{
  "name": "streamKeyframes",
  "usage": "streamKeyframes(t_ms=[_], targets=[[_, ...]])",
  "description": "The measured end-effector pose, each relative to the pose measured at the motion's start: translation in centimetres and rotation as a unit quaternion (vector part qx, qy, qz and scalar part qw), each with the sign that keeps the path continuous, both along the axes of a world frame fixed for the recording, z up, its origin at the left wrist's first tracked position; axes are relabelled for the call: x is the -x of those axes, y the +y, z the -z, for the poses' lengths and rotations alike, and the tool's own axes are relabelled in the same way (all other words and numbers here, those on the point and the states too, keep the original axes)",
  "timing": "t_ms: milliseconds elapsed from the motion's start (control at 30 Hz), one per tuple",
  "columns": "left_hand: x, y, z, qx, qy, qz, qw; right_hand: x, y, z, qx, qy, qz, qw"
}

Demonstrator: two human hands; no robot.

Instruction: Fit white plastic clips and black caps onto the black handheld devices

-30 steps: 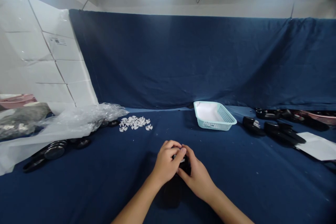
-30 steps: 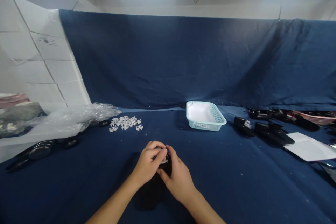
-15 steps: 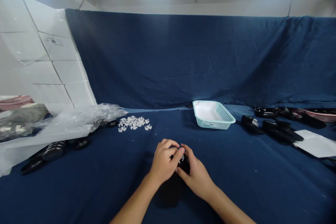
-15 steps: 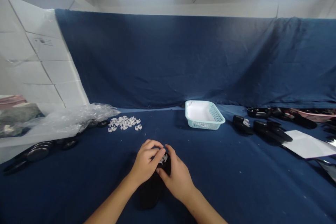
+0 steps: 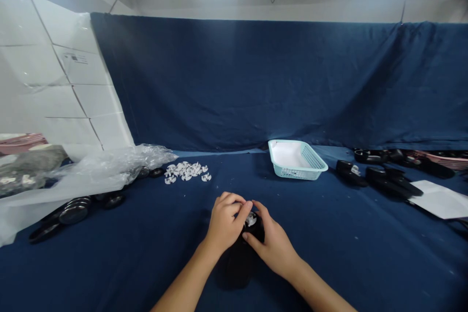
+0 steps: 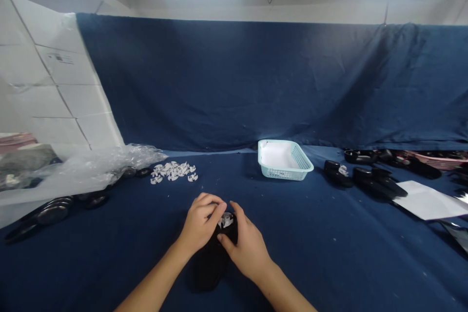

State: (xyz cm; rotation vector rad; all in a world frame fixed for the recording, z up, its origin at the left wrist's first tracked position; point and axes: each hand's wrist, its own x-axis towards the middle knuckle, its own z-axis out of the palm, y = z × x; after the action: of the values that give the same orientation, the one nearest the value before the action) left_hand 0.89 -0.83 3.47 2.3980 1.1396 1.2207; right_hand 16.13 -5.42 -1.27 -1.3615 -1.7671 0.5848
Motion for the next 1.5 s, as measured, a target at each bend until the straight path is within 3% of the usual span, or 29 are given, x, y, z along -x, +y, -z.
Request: streamKeyframes(t_ms=[533, 833, 1100, 1500], targets=[[-0.14, 0.37, 0.46, 0.041, 0.015, -0.03, 0.999, -0.12, -0.01, 0.15, 0.006, -0.003, 0.001, 1.0], [-0.51, -0.02, 0.5, 0.106, 0.003, 0.034, 0.994, -0.06, 0.18, 0.42, 0.003, -0.002, -0.004, 1.0], [-0.47, -0.22, 0.1, 0.1, -0.035, 0.055, 0.993, -0.1, 0.29, 0.6, 0.003, 0.006, -0.006, 1.0], [-0.22, 0.37, 0.17, 0.081, -0.025, -0.009, 0.996, -0.08, 0.01, 0.17, 0.013, 0.006, 0.0, 1.0]])
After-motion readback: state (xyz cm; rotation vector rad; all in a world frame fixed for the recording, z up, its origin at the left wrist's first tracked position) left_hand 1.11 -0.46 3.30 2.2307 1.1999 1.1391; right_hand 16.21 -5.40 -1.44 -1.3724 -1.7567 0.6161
